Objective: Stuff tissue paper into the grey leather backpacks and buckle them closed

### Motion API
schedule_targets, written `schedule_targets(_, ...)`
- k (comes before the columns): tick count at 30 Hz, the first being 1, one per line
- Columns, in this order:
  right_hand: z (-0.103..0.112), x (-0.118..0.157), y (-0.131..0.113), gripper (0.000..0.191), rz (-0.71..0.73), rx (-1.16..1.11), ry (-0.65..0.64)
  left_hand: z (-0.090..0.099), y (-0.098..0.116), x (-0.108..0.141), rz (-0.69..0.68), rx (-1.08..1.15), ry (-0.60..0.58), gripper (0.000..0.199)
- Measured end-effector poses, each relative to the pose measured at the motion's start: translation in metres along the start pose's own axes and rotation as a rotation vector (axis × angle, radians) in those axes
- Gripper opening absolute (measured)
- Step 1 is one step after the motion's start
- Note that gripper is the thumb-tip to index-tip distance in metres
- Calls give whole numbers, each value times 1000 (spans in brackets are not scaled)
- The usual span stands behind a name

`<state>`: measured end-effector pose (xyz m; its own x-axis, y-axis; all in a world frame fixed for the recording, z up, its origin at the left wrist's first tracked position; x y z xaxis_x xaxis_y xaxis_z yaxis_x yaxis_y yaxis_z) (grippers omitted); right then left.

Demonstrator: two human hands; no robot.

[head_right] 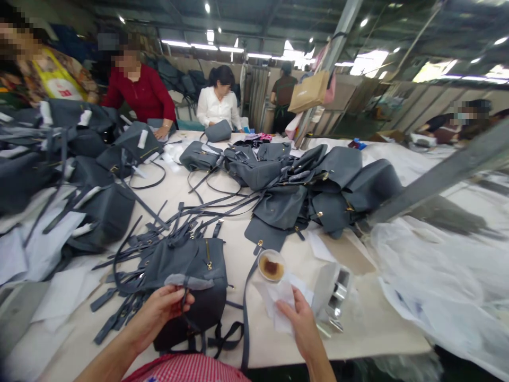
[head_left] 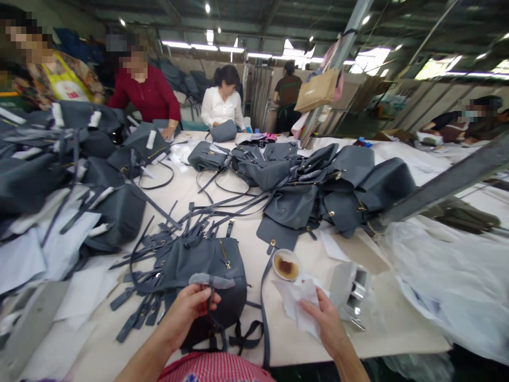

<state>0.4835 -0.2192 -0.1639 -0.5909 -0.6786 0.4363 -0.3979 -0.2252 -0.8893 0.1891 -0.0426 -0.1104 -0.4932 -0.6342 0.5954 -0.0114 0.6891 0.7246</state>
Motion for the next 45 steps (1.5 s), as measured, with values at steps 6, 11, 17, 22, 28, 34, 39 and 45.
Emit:
schedule_targets(6, -100, 38, 10, 30, -172, 79, -327, -4, 6, -8, 45, 104, -56, 27)
schedule_targets(11, -155, 55, 28, 47, -286, 88, -391, -5, 7, -12, 58, -37, -58, 35)
schedule_targets(17, -180, 56, 32, 47, -237, 281, -409, -8, 6, -10, 75, 1, -75, 35)
schedule_targets(22, -194, 64, 27, 48, -336, 172, -504, -10, 3, -6, 49, 27, -49, 30)
schedule_targets(28, -209, 75, 28, 44, -422, -12, -590, -5, 2, -2, -40, -20, 49, 20)
schedule_targets(34, -213, 84, 32, 43, -406, 5, -670, -3, 7, 10, -207, -83, 190, 9)
schedule_targets(39, -211, 86, 31, 47, -389, 54, -653, 5, 6, 20, -290, -100, 270, 8)
schedule_targets(45, -209, 88, 32, 58, -410, 52, -635, 38, -33, 55, -226, -24, 384, 38)
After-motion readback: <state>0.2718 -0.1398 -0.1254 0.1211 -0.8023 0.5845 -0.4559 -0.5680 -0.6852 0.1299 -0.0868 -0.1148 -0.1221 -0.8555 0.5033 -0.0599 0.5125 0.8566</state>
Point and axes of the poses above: each hand's wrist, its own x-axis away from the middle knuckle, its own z-axis out of the back of the hand, y = z × x, the point moved 9 cm from there along -x, towards the middle knuckle, and after that the axes turned 4 degrees about x, right-handed, at the moved point
